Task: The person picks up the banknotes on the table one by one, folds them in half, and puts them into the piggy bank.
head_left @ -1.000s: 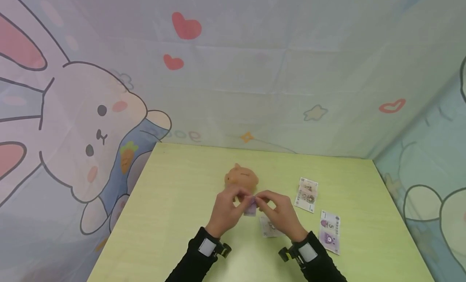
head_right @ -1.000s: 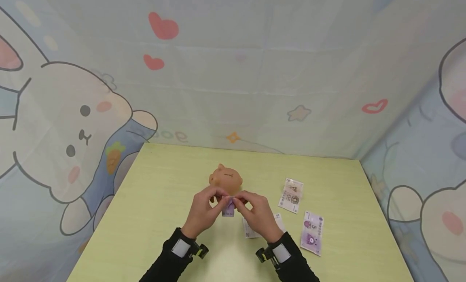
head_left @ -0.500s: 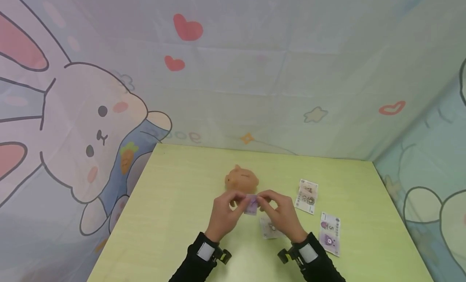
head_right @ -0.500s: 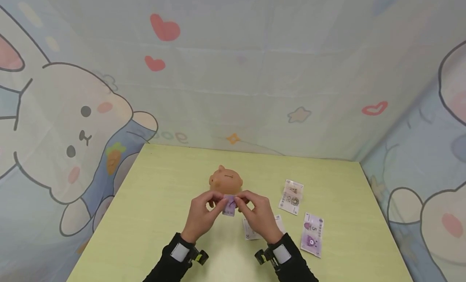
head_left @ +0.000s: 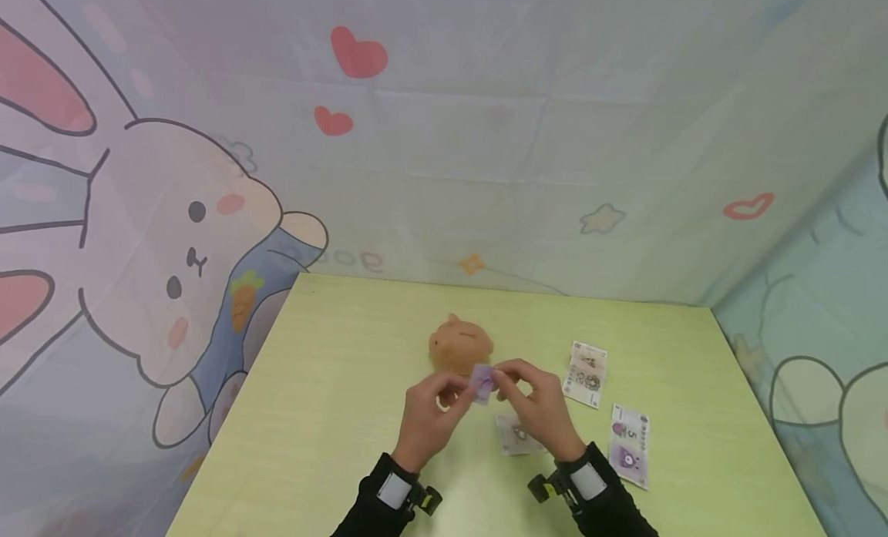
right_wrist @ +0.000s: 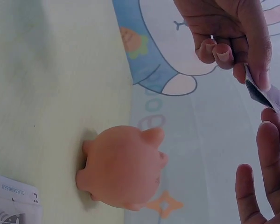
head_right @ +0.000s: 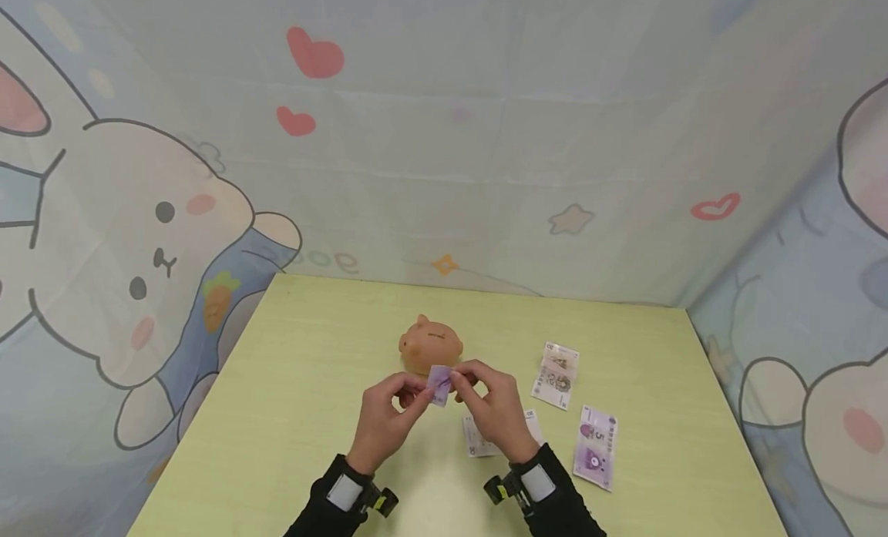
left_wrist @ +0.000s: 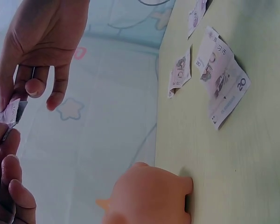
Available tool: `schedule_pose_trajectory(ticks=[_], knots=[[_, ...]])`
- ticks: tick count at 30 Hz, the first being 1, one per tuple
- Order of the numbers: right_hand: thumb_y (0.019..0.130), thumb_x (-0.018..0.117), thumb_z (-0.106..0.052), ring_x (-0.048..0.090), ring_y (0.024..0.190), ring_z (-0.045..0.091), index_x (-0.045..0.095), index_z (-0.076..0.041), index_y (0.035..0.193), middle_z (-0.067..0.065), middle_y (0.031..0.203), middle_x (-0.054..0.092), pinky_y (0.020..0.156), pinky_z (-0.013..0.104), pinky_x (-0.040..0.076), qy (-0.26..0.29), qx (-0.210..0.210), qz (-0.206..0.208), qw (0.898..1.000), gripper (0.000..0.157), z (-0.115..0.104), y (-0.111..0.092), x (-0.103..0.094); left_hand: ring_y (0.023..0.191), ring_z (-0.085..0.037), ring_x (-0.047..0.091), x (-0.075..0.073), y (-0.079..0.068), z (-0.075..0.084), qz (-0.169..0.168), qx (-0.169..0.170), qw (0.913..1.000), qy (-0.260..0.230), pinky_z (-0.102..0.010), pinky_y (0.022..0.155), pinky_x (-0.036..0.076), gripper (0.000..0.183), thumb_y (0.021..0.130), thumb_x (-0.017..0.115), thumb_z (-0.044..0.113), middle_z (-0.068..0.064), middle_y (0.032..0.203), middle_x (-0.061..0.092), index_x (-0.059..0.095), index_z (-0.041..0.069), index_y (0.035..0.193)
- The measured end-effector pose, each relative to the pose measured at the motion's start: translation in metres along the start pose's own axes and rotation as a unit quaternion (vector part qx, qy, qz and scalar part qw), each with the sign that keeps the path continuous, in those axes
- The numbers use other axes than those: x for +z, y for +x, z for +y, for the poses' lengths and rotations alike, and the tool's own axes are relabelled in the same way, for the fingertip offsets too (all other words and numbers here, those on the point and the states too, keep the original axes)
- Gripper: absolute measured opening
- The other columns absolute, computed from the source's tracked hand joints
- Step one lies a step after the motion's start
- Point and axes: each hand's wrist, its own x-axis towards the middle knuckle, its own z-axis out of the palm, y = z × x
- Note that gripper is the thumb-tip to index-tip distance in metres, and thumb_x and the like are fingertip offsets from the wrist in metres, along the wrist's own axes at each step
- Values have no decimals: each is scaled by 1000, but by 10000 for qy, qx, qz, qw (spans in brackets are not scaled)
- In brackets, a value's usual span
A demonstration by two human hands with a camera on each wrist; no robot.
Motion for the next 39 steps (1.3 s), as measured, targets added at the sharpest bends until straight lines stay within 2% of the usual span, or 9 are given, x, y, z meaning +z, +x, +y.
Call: schedule_pose_trajectory(ticks=[5, 10, 14, 18, 23, 26, 30, 35, 39], knots=[[91, 63, 0, 63, 63, 25, 69, -6, 97, 7, 79, 69, 55, 21, 45, 65, 65, 4, 10000, 11, -14, 3, -1, 66, -2, 55, 2, -4, -2, 203, 54, 9996, 167, -19, 55, 47, 9, 89, 70, 23, 7, 84, 66, 70, 16, 95], [91, 61, 3, 63, 64, 26, 68, -1, 96, 9, 77, 68, 58, 22, 45, 187, 153, -41, 9997, 10, -32, 5, -2, 66, -3, 55, 4, -8, -3, 534, 291, 9963, 605, -14, 57, 45, 9, 88, 72, 21, 7, 85, 66, 71, 16, 95], [93, 61, -3, 64, 65, 20, 68, -7, 98, 8, 79, 69, 61, 23, 48, 158, 221, -50, 9996, 9, -16, 1, 3, 68, -6, 56, 6, -9, -3, 704, 758, 9878, 1163, -12, 59, 42, 9, 85, 73, 15, 7, 84, 66, 71, 16, 94], [92, 63, -3, 63, 64, 16, 68, -8, 97, 7, 79, 69, 64, 23, 49, -21, 125, 3, 9999, 10, -12, 0, 4, 71, -6, 58, 6, -7, -1, 663, 1360, 9699, 1910, -14, 62, 43, 12, 82, 75, 12, 7, 83, 66, 70, 15, 93], [88, 65, 3, 63, 62, 16, 68, -6, 95, 7, 76, 69, 59, 20, 47, -178, -138, 194, 9996, 11, -7, 2, 7, 70, -9, 57, 4, -3, 2, 474, 2059, 9329, 2915, -21, 61, 45, 11, 81, 75, 13, 5, 80, 64, 69, 13, 90], [89, 66, -1, 62, 63, 10, 69, -9, 95, 2, 77, 70, 55, 17, 44, -191, -235, 290, 9991, 11, 5, 1, 10, 65, -10, 54, 3, -3, 4, 392, 2315, 9091, 3442, -22, 56, 40, 9, 83, 70, 11, 5, 77, 63, 70, 13, 91], [91, 65, -6, 61, 64, 6, 68, -13, 95, -3, 81, 70, 55, 17, 46, -145, -209, 343, 9991, 9, 4, 1, 14, 65, -10, 54, 4, -3, 7, 369, 2492, 8871, 3868, -22, 55, 38, 15, 90, 57, 9, 6, 74, 62, 70, 13, 95], [93, 64, -11, 61, 64, 5, 69, -15, 96, -4, 81, 69, 59, 18, 48, -185, -167, 344, 9991, 7, 1, 1, 17, 68, -11, 56, 4, -3, 10, 250, 2491, 8754, 4135, -23, 57, 38, 31, 101, 42, 11, 5, 75, 62, 72, 12, 97], [92, 65, -10, 61, 64, 5, 69, -15, 96, -5, 81, 69, 62, 17, 48, -258, -273, 301, 9988, 7, 0, 3, 16, 70, -11, 58, 2, 0, 13, 65, 2473, 8687, 4291, -23, 58, 38, 34, 103, 38, 13, 4, 77, 63, 72, 12, 95]])
